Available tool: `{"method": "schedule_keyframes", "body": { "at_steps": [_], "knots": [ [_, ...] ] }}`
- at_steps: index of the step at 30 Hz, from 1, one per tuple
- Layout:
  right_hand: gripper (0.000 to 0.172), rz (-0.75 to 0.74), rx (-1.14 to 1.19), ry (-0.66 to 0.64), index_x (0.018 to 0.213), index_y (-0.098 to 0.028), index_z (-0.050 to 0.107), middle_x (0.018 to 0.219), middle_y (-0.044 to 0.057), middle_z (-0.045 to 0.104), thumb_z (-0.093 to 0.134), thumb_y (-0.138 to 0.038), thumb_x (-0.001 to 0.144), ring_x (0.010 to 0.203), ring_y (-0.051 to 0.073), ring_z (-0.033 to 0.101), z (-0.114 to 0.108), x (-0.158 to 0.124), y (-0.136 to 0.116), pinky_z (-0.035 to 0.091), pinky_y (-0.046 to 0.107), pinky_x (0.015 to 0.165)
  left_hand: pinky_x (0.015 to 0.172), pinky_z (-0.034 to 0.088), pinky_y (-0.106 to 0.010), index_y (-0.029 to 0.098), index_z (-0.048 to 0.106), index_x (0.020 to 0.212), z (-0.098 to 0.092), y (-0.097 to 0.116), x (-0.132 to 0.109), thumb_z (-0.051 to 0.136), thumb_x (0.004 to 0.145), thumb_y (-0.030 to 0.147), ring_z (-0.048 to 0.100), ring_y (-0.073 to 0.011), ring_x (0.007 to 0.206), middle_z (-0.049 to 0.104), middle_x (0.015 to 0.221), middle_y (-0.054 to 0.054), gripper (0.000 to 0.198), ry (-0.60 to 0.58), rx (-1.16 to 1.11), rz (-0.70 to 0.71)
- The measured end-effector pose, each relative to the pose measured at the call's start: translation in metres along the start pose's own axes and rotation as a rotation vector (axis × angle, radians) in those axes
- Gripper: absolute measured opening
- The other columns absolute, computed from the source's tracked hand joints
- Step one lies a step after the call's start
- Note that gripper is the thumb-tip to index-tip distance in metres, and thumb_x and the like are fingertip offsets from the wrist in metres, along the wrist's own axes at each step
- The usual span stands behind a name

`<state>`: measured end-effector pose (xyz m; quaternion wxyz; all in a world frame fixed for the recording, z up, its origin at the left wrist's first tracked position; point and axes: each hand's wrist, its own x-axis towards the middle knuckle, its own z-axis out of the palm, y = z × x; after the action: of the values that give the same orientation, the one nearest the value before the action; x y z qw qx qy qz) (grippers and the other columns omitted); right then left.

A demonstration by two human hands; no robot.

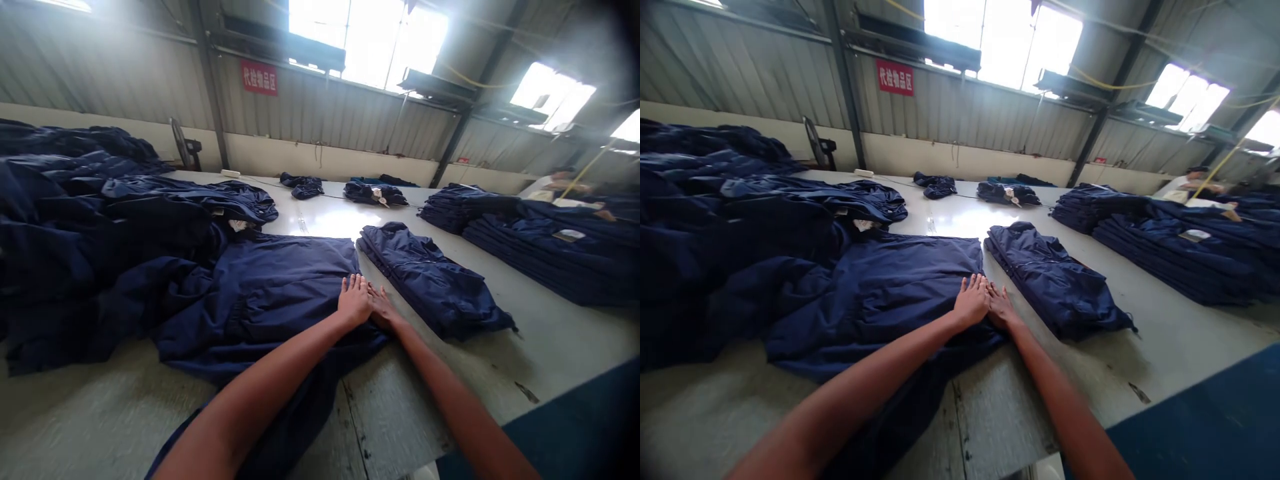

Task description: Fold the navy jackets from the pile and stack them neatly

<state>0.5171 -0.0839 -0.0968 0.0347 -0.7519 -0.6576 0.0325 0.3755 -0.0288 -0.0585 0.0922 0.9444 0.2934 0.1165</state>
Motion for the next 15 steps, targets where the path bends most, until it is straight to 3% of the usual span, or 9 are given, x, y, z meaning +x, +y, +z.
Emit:
{"method": "schedule_keyframes", "body": {
  "at_steps": [7,12,15],
  "knots": [
    [0.065,0.017,-0.007,0.031,0.169,-0.016,0.022,0.175,0.012,0.016,0.025,-0.028,0.105,0.161,0.028,0.018,0.005,0.001,0.0,0.019,0.059,0.128,0.133,0.017,-0.048,0.007,0.033,0.165,0.022,-0.007,-0.013,0.024,0.106,0.034,0.024,-0.0272,0.161,0.032,0.17,-0.016,0.065,0.045,-0.002,-0.089],
    [0.066,0.027,-0.001,0.065,0.169,-0.02,0.023,0.175,0.008,0.018,0.026,-0.026,0.104,0.161,0.026,0.022,0.005,0.0,-0.001,0.021,0.057,0.129,0.133,0.016,-0.048,0.008,0.036,0.164,0.015,-0.02,-0.022,0.027,0.105,0.033,0.025,-0.0255,0.16,0.032,0.17,-0.014,0.064,0.025,0.025,-0.083],
    [0.065,0.031,-0.01,0.066,0.169,-0.019,0.023,0.174,0.008,0.019,0.026,-0.026,0.104,0.16,0.026,0.024,0.005,-0.001,0.0,0.022,0.057,0.129,0.133,0.014,-0.05,0.01,0.037,0.164,0.005,-0.041,-0.033,0.028,0.105,0.033,0.025,-0.0254,0.161,0.03,0.171,-0.013,0.064,0.009,0.039,-0.09]
  ]
}}
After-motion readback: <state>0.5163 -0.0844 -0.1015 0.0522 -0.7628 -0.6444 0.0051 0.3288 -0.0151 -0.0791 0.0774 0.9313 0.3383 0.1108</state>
